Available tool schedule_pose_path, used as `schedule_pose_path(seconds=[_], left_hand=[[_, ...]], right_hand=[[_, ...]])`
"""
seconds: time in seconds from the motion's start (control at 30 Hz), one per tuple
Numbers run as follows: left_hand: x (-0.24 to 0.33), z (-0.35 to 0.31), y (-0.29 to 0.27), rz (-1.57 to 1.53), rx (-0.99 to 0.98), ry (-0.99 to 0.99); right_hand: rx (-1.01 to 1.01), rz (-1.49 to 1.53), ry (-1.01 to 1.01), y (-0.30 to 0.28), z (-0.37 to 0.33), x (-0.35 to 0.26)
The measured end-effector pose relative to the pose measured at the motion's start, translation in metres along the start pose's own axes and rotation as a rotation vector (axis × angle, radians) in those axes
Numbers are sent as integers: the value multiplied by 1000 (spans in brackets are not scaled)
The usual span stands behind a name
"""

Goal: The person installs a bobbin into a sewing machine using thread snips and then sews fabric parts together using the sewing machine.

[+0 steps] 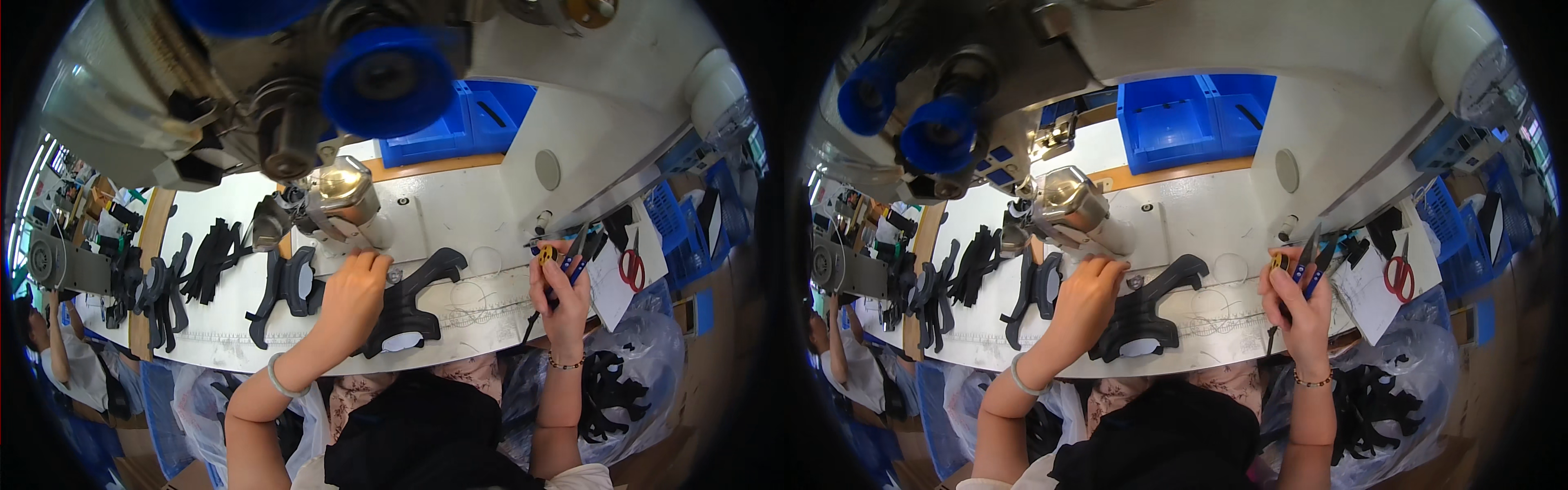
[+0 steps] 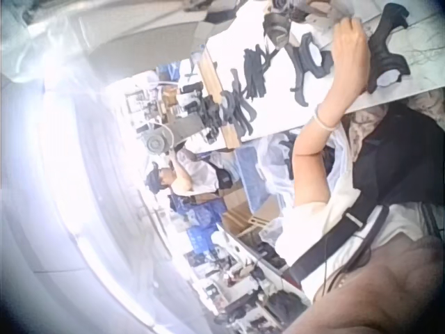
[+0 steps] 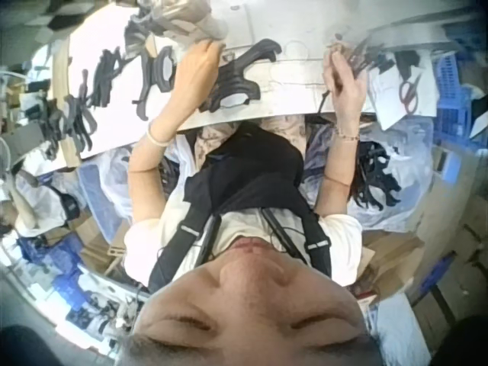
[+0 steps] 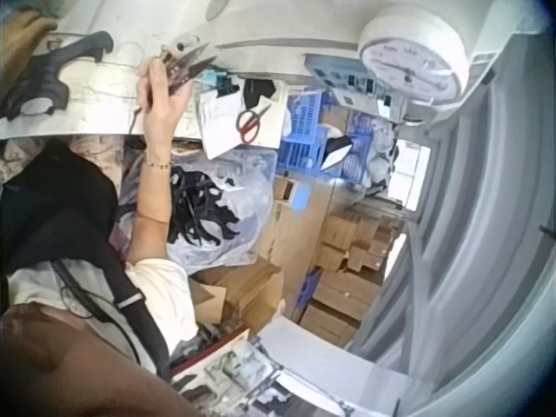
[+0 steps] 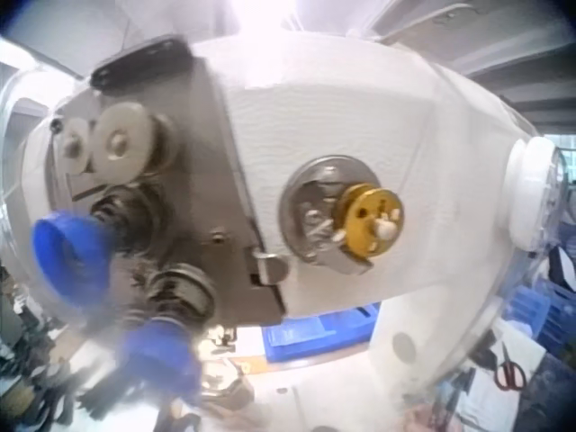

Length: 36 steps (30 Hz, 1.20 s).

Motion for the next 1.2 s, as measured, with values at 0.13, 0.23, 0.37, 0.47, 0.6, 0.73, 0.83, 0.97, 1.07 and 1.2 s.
schedule_pose_path(seconds=[0.13, 0.23, 0.37, 0.47, 0.6, 0.73, 0.83, 0.97, 1.07, 1.2], left_hand=[[-7, -1, 8, 3, -166, 83], [-18, -4, 13, 53, -166, 95], [-25, -4, 14, -40, -197, 77], [-20, -8, 10, -72, -143, 66], [5, -2, -16, -582, -32, -154], [12, 7, -28, -721, 68, -29], [13, 9, -38, -742, 63, -44], [13, 9, -45, -645, 46, -6], [11, 4, -46, -647, 57, 0], [12, -6, -41, -638, 69, 56]], right_hand=[[-141, -123, 204, -5, 1, 16], [-255, -116, 286, 9, 4, 29], [-340, -151, 308, 32, 9, 38], [-470, -130, 423, 46, 8, 41], [-595, 36, 679, 59, 3, 47], [-618, 73, 696, 69, 0, 46], [-628, 53, 669, 75, 0, 45], [-618, 6, 653, 80, 1, 43], [-617, -80, 650, 85, -1, 39], [-672, -115, 672, 85, -3, 41]])
Point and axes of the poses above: each hand's wrist, its own z-axis towards the middle knuckle, its own y-axis out of the palm, x = y × z, the point moved 2 cm from there along z, towards the middle knuckle, and after that the axes turned 10 degrees about x, right-handed, at the moved point
